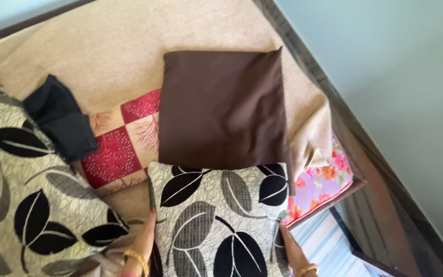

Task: The person inserts a patterned pillow into a brown pillowcase on a bed. They align the corners, tuck the pillow into the case, and smooth the fabric to fit the pillow inside.

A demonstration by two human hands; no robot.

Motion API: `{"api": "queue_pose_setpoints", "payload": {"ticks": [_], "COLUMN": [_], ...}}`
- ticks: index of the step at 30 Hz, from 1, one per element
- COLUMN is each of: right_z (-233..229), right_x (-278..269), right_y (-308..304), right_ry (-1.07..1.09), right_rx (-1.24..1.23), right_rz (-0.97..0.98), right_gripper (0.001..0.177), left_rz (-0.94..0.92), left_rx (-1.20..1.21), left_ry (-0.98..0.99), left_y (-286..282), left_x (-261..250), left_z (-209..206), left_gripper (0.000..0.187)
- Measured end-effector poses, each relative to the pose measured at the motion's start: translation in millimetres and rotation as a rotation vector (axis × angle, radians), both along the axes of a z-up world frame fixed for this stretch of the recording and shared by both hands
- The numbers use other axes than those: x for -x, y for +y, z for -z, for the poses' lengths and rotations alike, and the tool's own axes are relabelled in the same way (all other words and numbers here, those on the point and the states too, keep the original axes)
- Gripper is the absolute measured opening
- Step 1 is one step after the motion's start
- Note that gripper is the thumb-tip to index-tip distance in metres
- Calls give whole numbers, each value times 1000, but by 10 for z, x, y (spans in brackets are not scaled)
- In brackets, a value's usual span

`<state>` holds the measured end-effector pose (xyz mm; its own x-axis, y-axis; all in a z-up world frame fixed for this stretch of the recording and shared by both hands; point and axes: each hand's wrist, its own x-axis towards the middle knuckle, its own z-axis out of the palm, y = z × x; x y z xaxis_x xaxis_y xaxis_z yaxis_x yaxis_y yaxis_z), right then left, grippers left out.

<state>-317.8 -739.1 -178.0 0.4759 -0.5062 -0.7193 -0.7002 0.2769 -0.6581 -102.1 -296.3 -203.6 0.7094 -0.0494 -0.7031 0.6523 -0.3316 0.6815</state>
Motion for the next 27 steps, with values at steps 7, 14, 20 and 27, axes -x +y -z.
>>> {"api": "queue_pose_setpoints", "payload": {"ticks": [7, 14, 20, 27], "right_z": [-267, 288, 372, -760], "right_x": [-699, -1543, -1715, -3121], "right_y": [-424, -1119, -1373, -1418], "right_ry": [-102, 98, 54, 180], "right_rx": [263, 265, 53, 1271], "right_rz": [91, 31, 0, -960], "right_gripper": [60, 49, 47, 63], "left_rz": [-196, -259, 104, 108], "left_rx": [-94, 86, -96, -214], "left_ry": [-338, 183, 448, -615], "left_y": [-315, -683, -830, -1037], "left_x": [-868, -1752, -2067, -3139], "left_z": [-88, -364, -818, -878], "left_gripper": [72, 70, 59, 66]}}
